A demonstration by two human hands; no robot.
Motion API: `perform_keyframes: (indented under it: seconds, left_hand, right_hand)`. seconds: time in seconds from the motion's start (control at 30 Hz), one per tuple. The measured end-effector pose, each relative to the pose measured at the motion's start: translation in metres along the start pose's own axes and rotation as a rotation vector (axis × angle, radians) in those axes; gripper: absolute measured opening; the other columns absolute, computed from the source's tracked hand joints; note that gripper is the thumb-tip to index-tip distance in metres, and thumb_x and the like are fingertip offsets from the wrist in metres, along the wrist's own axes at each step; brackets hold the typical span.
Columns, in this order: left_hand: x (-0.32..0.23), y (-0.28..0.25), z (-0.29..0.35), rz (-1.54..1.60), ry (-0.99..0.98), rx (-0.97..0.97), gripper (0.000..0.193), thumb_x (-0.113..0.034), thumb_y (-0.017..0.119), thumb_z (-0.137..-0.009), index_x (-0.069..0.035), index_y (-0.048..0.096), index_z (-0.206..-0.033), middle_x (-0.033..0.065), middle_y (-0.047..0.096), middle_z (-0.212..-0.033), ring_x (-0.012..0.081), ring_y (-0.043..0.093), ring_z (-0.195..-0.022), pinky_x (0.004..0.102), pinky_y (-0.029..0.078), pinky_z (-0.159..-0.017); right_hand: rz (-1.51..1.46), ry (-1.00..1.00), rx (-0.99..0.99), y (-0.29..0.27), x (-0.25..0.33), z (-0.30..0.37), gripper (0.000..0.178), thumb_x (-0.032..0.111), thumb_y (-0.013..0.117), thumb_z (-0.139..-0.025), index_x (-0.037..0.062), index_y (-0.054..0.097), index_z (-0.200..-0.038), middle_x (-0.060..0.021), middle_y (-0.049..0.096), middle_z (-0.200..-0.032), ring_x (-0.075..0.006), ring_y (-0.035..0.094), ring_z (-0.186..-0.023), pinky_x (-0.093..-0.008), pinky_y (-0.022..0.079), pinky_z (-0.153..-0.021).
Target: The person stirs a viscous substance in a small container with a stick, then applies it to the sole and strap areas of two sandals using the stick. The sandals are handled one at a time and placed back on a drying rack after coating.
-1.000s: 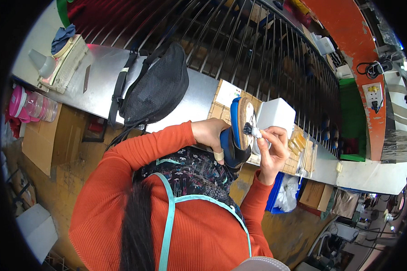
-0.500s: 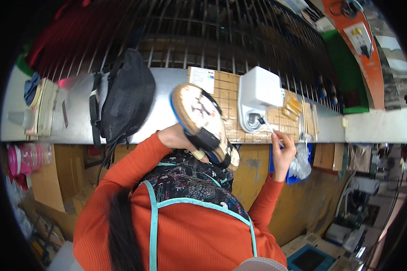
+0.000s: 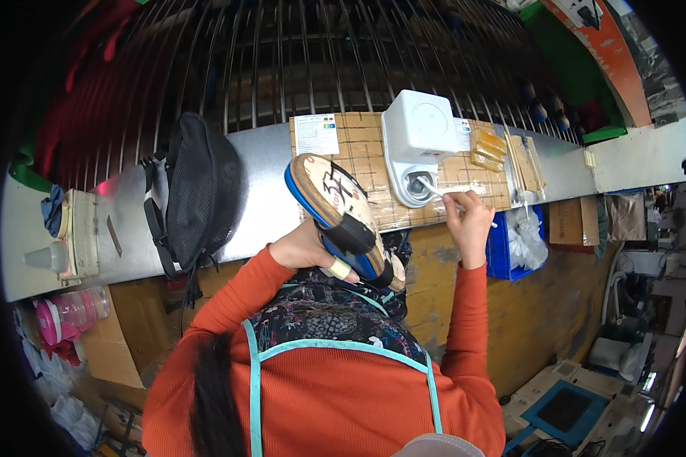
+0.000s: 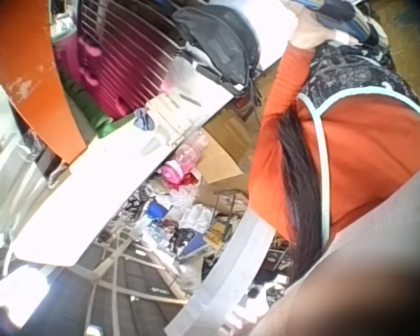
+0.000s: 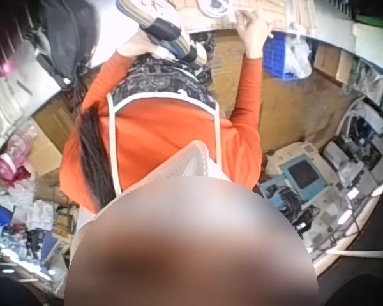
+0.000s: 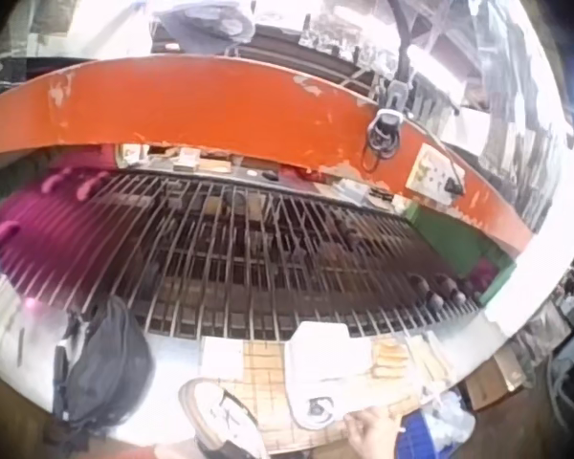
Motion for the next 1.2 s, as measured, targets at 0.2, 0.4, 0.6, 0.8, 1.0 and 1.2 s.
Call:
perform_keyframes:
  seconds: [0.2, 0.4, 0.6, 0.8, 1.0, 1.2]
  left_hand:
    - [0.005, 0.005, -0.004, -0.077, 0.076, -0.006, 0.077, -0.007, 0.092, -0.051, 0.001, 0.058, -0.119, 0.0089, 0.064, -0.114, 0.0184, 0.059, -0.106, 0.0311, 0.047, -0.095]
    - [0.006, 0.006, -0.007, -0.192, 0.064, -0.029, 0.074, -0.014, 0.092, -0.051, 0.0, 0.06, -0.116, 0.0121, 0.066, -0.11, 0.0206, 0.062, -0.1, 0.0304, 0.049, -0.09]
    - [0.01, 0.001, -0.006, -0.262, 0.048, -0.06, 0.071, -0.018, 0.092, -0.05, 0.001, 0.061, -0.111, 0.01, 0.068, -0.1, 0.0202, 0.065, -0.087, 0.0296, 0.051, -0.081]
    - [0.012, 0.001, -0.004, -0.327, 0.08, -0.093, 0.074, -0.025, 0.091, -0.045, 0.0, 0.061, -0.108, 0.0131, 0.069, -0.093, 0.0248, 0.067, -0.083, 0.0313, 0.051, -0.078]
    - [0.006, 0.004, -0.001, -0.383, -0.015, -0.096, 0.067, -0.007, 0.09, -0.051, 0.0, 0.062, -0.111, 0.01, 0.067, -0.104, 0.0198, 0.062, -0.098, 0.0307, 0.049, -0.09]
    - [0.002, 0.005, -0.001, -0.446, 0.053, -0.104, 0.075, -0.02, 0.091, -0.045, 0.001, 0.061, -0.11, 0.0156, 0.069, -0.097, 0.0303, 0.066, -0.091, 0.0337, 0.048, -0.085]
  right_hand:
    - [-1.101, 0.655, 0.458, 0.022, -0.026, 0.011, 0.022, 0.022, 0.065, -0.09, 0.0003, 0.069, -0.088, 0.0008, 0.06, -0.063, -0.0058, 0.051, -0.058, -0.021, 0.038, -0.055]
    - [-1.205, 0.244, 0.147, -0.025, 0.049, 0.011, 0.016, 0.002, 0.069, -0.084, -0.0055, 0.068, -0.097, -0.0075, 0.062, -0.093, -0.0107, 0.056, -0.081, -0.0226, 0.046, -0.072]
    - [-0.971, -0.166, 0.064, -0.052, 0.102, 0.002, 0.015, 0.004, 0.073, -0.08, -0.0004, 0.073, -0.095, -0.0094, 0.057, -0.1, -0.0145, 0.058, -0.086, -0.0257, 0.046, -0.076]
    - [-1.004, -0.115, 0.135, -0.049, 0.109, -0.004, 0.016, 0.002, 0.072, -0.08, -0.0001, 0.073, -0.096, -0.009, 0.055, -0.103, -0.0147, 0.06, -0.085, -0.0263, 0.047, -0.076]
    - [-0.975, -0.128, 0.135, -0.048, 0.116, -0.016, 0.016, 0.002, 0.071, -0.081, 0.0008, 0.073, -0.097, -0.0083, 0.055, -0.101, -0.0121, 0.058, -0.081, -0.0237, 0.046, -0.071]
    - [-0.905, -0.19, 0.129, -0.049, 0.12, -0.027, 0.016, 0.002, 0.072, -0.08, 0.0007, 0.073, -0.096, -0.0088, 0.056, -0.1, -0.0101, 0.056, -0.075, -0.0223, 0.045, -0.064]
Point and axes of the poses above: each hand's wrist, its own z-axis away from the middle knuckle, its own y-axis out of the palm, x = y × z, the point moved 4 cm from there along -z, towards the middle knuckle
